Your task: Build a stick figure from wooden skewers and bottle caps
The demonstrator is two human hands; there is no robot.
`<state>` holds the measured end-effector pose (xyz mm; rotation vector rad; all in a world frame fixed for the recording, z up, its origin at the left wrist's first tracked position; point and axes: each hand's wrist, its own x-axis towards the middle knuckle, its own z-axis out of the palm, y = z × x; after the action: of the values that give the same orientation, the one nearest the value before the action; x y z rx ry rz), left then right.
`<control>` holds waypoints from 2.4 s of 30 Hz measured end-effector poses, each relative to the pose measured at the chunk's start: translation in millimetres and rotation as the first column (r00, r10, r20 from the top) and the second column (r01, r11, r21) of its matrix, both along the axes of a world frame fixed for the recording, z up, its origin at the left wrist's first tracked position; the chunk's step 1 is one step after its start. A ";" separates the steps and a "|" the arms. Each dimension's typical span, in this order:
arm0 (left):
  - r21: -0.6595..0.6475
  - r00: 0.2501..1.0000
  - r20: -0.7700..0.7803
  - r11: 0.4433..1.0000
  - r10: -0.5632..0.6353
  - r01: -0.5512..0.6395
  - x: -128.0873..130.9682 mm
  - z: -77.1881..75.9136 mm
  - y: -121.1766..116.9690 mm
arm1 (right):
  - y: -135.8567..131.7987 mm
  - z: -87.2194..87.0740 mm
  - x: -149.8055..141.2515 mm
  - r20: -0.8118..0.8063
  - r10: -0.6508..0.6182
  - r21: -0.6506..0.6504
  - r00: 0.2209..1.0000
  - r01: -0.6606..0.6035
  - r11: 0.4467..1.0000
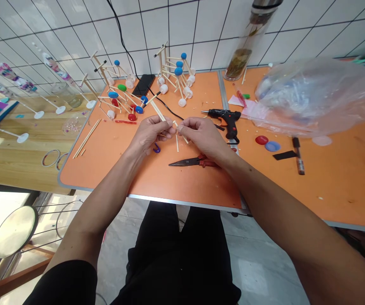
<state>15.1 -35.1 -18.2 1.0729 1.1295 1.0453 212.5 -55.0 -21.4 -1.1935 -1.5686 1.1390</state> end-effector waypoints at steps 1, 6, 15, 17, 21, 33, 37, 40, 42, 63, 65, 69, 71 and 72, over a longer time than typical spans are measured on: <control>0.001 1.000 0.003 1.000 0.000 0.000 0.0 0.1 0.0 | 0.3 -0.2 0.2 0.000 -0.001 0.003 1.000 0.001 1.000; -0.012 1.000 -0.003 1.000 0.007 -0.007 0.1 -0.4 0.5 | -0.2 0.4 0.3 0.006 -0.009 0.001 1.000 0.009 1.000; -0.036 1.000 -0.001 0.999 0.013 -0.013 0.7 -0.8 1.0 | 0.1 2.2 1.9 0.004 -0.013 -0.003 1.000 0.013 1.000; -0.042 1.000 0.003 0.999 0.017 -0.017 1.3 -0.3 0.6 | 0.7 1.9 2.2 0.014 -0.011 0.000 1.000 0.011 1.000; -0.042 1.000 0.014 0.999 0.013 -0.013 1.6 -0.7 1.3 | 2.6 -0.3 3.0 0.022 -0.027 0.010 0.999 0.027 1.000; -0.081 1.000 -0.004 0.996 0.031 -0.031 4.7 6.2 -0.2 | 3.9 -0.1 3.1 0.018 -0.047 -0.014 0.999 0.047 0.999; -0.061 1.000 -0.001 0.998 0.020 -0.020 4.3 5.3 -0.5 | 0.4 2.8 1.6 0.014 -0.039 -0.029 0.999 0.039 0.999; -0.048 1.000 0.009 0.999 0.016 -0.015 3.7 3.8 -0.5 | -3.4 5.8 0.6 0.019 -0.045 -0.023 0.999 0.045 0.999; -0.038 1.000 0.018 0.999 0.011 -0.010 2.5 1.7 0.1 | -4.6 6.7 0.3 0.014 -0.048 -0.019 0.999 0.048 0.999; 0.023 0.997 0.074 0.999 -0.024 0.022 -2.8 -5.4 2.8 | -0.2 3.5 -0.4 0.015 -0.011 -0.032 1.000 0.012 0.999; 0.016 0.998 0.061 1.000 -0.018 0.017 -2.1 -5.2 2.4 | 0.6 2.0 -0.9 0.003 -0.008 -0.037 1.000 0.008 0.999; 0.003 0.999 0.041 1.000 -0.010 0.009 -0.1 -5.2 1.6 | 0.7 0.8 -1.2 -0.009 -0.004 -0.045 1.000 0.004 0.999; 0.004 0.999 0.044 1.000 -0.015 0.014 0.5 -6.0 1.6 | 0.4 1.0 -1.0 -0.003 -0.003 -0.039 1.000 0.002 0.999; 0.004 0.999 0.044 1.000 -0.016 0.016 0.6 -6.5 1.7 | 0.2 1.1 -0.9 0.003 -0.003 -0.036 1.000 0.003 0.999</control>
<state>15.7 -33.4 -24.7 1.0558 1.0825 1.0537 211.6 -54.9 -20.3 -1.2212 -1.5544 1.1683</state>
